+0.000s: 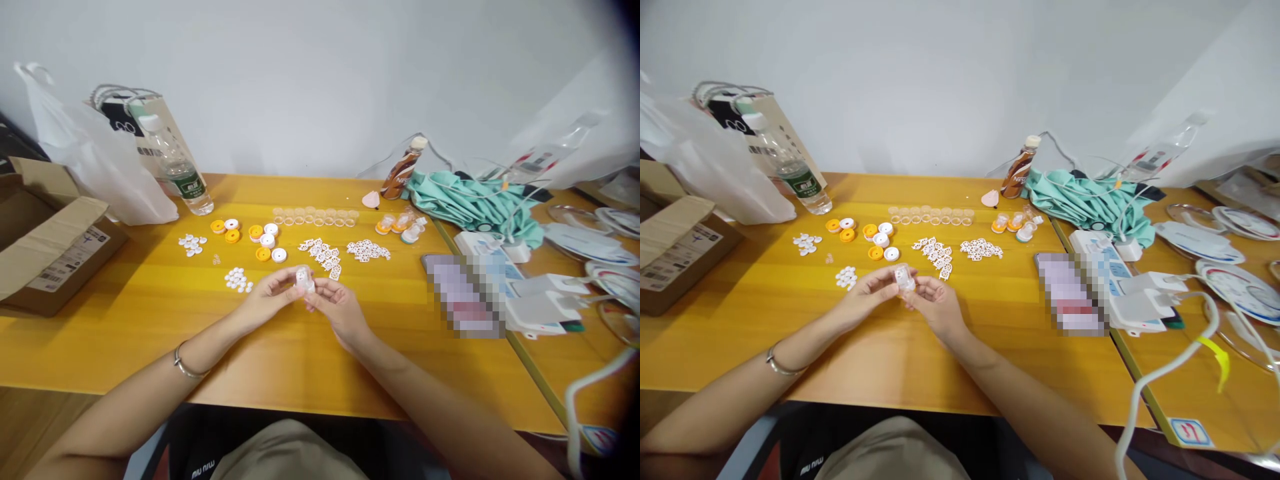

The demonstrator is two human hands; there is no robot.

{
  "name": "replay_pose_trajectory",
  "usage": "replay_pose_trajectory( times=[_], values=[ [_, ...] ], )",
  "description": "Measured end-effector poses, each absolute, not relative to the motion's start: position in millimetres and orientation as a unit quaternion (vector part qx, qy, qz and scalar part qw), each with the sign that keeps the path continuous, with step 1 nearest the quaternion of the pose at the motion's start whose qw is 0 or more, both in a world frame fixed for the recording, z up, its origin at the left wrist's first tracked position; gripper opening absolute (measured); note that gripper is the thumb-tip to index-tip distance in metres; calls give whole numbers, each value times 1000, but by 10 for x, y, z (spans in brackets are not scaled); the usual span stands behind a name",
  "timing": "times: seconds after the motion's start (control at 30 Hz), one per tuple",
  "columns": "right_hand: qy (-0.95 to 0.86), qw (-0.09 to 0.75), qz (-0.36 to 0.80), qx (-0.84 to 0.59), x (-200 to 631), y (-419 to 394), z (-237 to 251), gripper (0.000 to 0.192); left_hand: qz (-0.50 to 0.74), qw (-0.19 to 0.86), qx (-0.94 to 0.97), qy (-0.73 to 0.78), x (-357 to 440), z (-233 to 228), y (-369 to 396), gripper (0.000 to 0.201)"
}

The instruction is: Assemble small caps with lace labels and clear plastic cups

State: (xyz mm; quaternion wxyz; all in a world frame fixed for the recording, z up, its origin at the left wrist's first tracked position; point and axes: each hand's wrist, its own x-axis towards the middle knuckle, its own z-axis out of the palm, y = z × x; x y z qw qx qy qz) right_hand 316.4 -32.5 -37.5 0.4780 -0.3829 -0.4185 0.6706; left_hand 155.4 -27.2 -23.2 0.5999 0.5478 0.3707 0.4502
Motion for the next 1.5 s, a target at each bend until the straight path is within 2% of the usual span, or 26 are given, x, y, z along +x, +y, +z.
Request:
replay_pose_trajectory(
  times=[0.13,0.47,0.73,1.0,1.3,1.5],
  values=[
    [-373,506,667,-399,3178,-285,-404,25,460,616,528,361,1571,-328,-237,34],
    [-336,493,703,-387,3183,-289,-390,30,467,706,395,357,1586,-471,-235,31],
    [-326,494,710,-382,3158,-296,-421,30,477,669,447,354,1589,-441,-239,31],
    [-270,419,822,-277,3119,-343,-443,29,495,619,480,376,1609,-366,-282,29],
    [-242,454,814,-270,3104,-344,-484,19,509,594,474,405,1646,-337,-302,25],
    [-246,441,824,-258,3105,-367,-469,24,492,627,473,375,1620,-356,-297,26]
  ],
)
